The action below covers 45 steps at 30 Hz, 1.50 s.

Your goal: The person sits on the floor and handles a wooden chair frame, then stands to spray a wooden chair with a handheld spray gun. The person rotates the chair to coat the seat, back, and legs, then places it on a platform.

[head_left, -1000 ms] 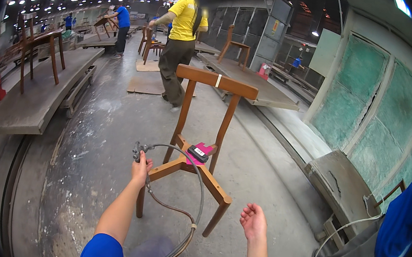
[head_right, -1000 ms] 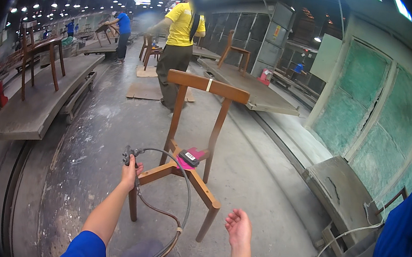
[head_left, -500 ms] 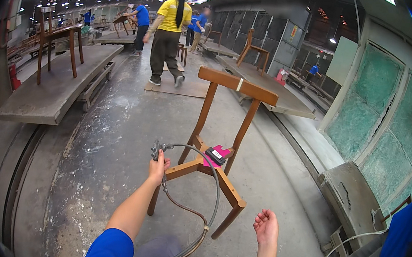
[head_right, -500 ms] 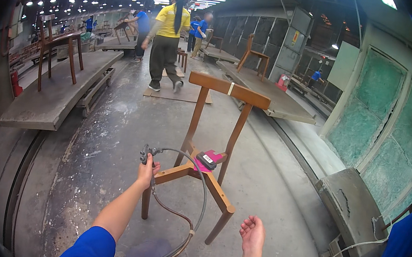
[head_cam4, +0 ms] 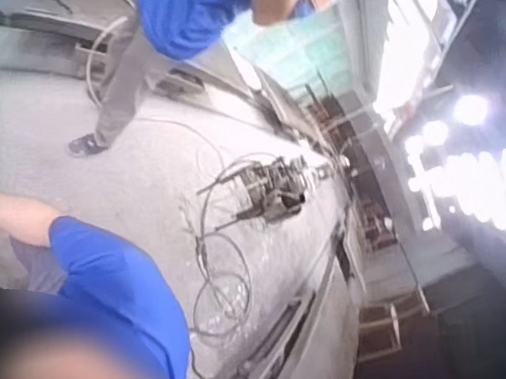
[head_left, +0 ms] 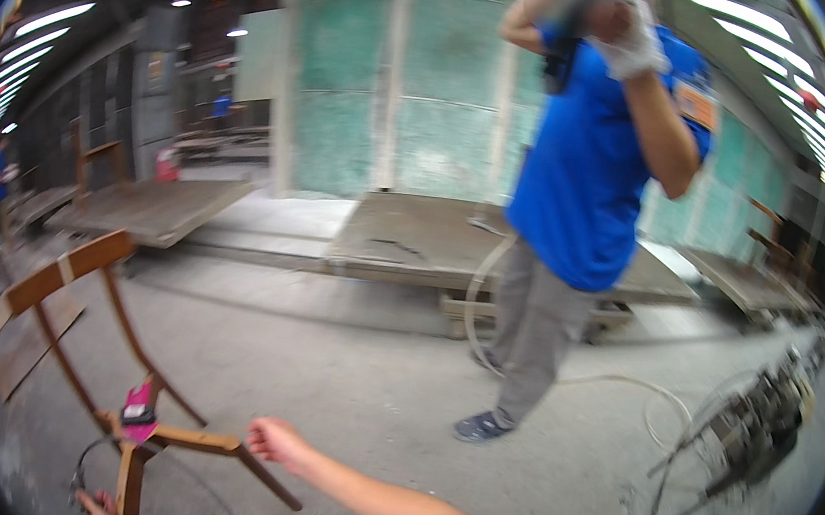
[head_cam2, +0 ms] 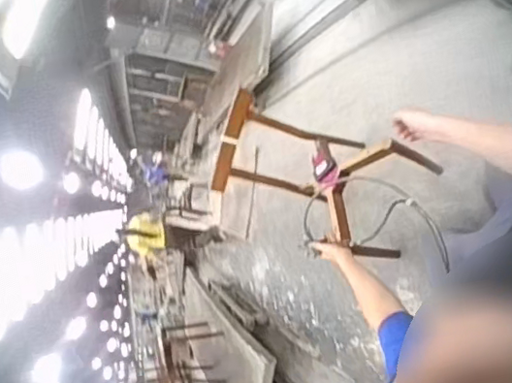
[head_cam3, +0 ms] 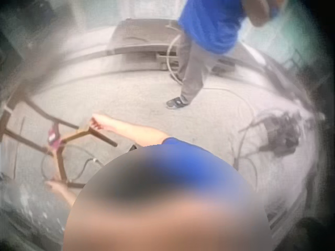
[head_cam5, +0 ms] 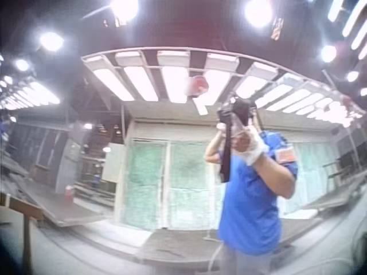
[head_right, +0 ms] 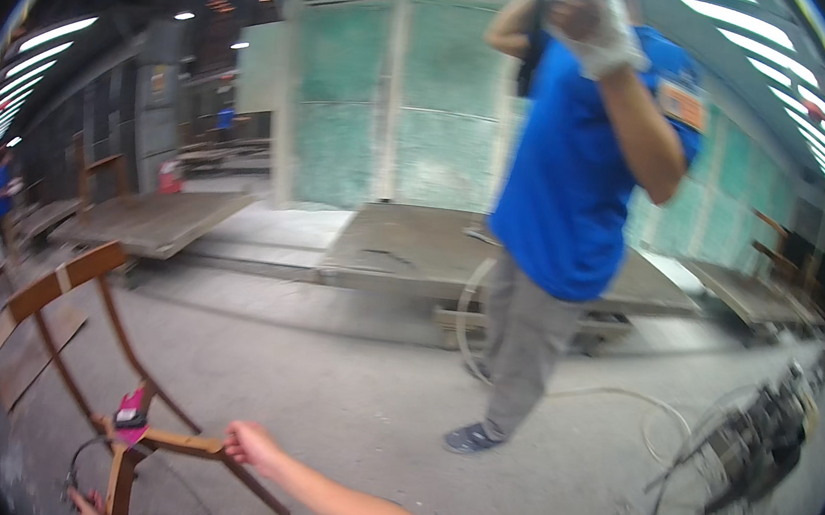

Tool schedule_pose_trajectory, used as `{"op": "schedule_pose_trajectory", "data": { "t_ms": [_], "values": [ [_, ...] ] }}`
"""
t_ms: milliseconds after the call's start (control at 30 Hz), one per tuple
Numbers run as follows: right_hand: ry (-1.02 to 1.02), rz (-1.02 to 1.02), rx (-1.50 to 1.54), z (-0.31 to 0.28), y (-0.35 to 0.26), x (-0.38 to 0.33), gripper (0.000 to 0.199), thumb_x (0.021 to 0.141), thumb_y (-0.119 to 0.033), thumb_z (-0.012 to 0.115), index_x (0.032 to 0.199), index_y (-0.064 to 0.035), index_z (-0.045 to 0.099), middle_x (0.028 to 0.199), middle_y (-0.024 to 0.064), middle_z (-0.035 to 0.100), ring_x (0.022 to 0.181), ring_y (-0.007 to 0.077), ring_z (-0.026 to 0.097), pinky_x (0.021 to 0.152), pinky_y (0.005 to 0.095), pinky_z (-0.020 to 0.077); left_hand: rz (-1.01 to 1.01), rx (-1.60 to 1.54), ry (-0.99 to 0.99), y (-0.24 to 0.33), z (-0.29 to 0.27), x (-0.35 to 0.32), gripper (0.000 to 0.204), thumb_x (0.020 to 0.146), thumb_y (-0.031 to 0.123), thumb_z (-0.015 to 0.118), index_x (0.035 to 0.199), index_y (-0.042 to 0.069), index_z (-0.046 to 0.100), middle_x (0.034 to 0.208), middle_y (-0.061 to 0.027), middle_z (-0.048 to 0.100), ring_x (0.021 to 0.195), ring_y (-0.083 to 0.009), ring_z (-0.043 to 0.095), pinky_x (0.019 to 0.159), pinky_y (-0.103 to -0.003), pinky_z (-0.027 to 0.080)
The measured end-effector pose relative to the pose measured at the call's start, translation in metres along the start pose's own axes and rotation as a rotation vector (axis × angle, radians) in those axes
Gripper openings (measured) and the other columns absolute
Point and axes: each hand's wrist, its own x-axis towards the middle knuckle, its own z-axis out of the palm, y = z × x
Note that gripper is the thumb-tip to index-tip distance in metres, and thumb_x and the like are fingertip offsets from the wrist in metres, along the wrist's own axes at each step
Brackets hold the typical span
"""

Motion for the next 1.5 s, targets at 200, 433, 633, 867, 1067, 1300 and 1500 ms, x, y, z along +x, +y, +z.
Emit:
{"op": "schedule_pose_trajectory", "data": {
  "t_ms": [200, 433, 633, 867, 1067, 1300, 1500],
  "values": [
    [0.003, -0.049, 0.021, 0.001, -0.009, -0.009, 0.018, 0.098, -0.028, 0.053, 0.101, -0.0117, 0.06, 0.083, -0.0037, 0.061, 0.069, 0.0059, 0.058, 0.06, 0.0224, 0.0477, 0.112, -0.036, -0.053, 0.008, 0.012, -0.01, 0.078, 0.096, 0.065, 0.048, 0.138, -0.001, 0.048, 0.131, -0.0221, 0.059, 0.112, -0.0421, 0.059, 0.086, -0.062, 0.049],
    [0.038, -0.107, 0.005, -0.002, -0.011, -0.013, 0.017, 0.095, -0.028, 0.054, 0.098, -0.0118, 0.058, 0.082, -0.0022, 0.059, 0.067, 0.0066, 0.055, 0.056, 0.0235, 0.0455, 0.193, -0.05, 0.016, -0.002, 0.01, -0.003, 0.079, 0.095, 0.068, 0.047, 0.136, 0.001, 0.048, 0.132, -0.0219, 0.057, 0.113, -0.0427, 0.058, 0.087, -0.064, 0.048],
    [0.033, -0.098, -0.031, -0.004, -0.014, -0.012, 0.019, 0.097, -0.03, 0.053, 0.101, -0.0115, 0.058, 0.082, -0.0023, 0.06, 0.068, 0.007, 0.056, 0.059, 0.0233, 0.046, 0.16, -0.021, -0.065, 0.003, 0.005, -0.004, 0.075, 0.097, 0.065, 0.047, 0.137, 0.001, 0.044, 0.136, -0.0243, 0.053, 0.114, -0.0403, 0.058, 0.086, -0.06, 0.051],
    [0.02, -0.105, -0.043, -0.002, -0.018, -0.015, 0.02, 0.098, -0.031, 0.052, 0.101, -0.0118, 0.057, 0.083, -0.0031, 0.058, 0.07, 0.0061, 0.054, 0.06, 0.0231, 0.0448, 0.226, -0.087, -0.056, 0.002, 0.011, -0.006, 0.069, 0.099, 0.06, 0.047, 0.133, 0.0, 0.042, 0.129, -0.0219, 0.054, 0.112, -0.0395, 0.058, 0.085, -0.058, 0.051],
    [0.027, -0.111, -0.033, -0.004, -0.015, -0.009, 0.018, 0.096, -0.031, 0.053, 0.097, -0.0134, 0.057, 0.081, -0.0035, 0.058, 0.066, 0.0058, 0.053, 0.056, 0.0226, 0.0433, 0.153, -0.098, -0.058, 0.009, 0.01, -0.018, 0.072, 0.099, 0.059, 0.049, 0.145, 0.007, 0.032, 0.136, -0.0239, 0.051, 0.118, -0.0407, 0.056, 0.091, -0.058, 0.05],
    [0.033, -0.103, -0.058, -0.005, -0.014, -0.01, 0.019, 0.097, -0.032, 0.053, 0.098, -0.0136, 0.058, 0.081, -0.0036, 0.058, 0.067, 0.0061, 0.054, 0.057, 0.023, 0.0435, 0.222, -0.151, -0.05, 0.013, 0.015, -0.035, 0.081, 0.098, 0.056, 0.054, 0.156, 0.01, 0.019, 0.146, -0.0262, 0.044, 0.125, -0.0435, 0.053, 0.099, -0.059, 0.047],
    [0.032, -0.113, -0.073, -0.005, -0.011, -0.007, 0.02, 0.099, -0.03, 0.052, 0.101, -0.0111, 0.058, 0.083, -0.0019, 0.06, 0.073, 0.0078, 0.057, 0.062, 0.0242, 0.0457, 0.138, -0.041, -0.137, 0.012, 0.011, 0.006, 0.082, 0.099, 0.052, 0.054, 0.155, 0.005, 0.018, 0.148, -0.0226, 0.044, 0.121, -0.0439, 0.056, 0.099, -0.059, 0.047]
  ]
}}
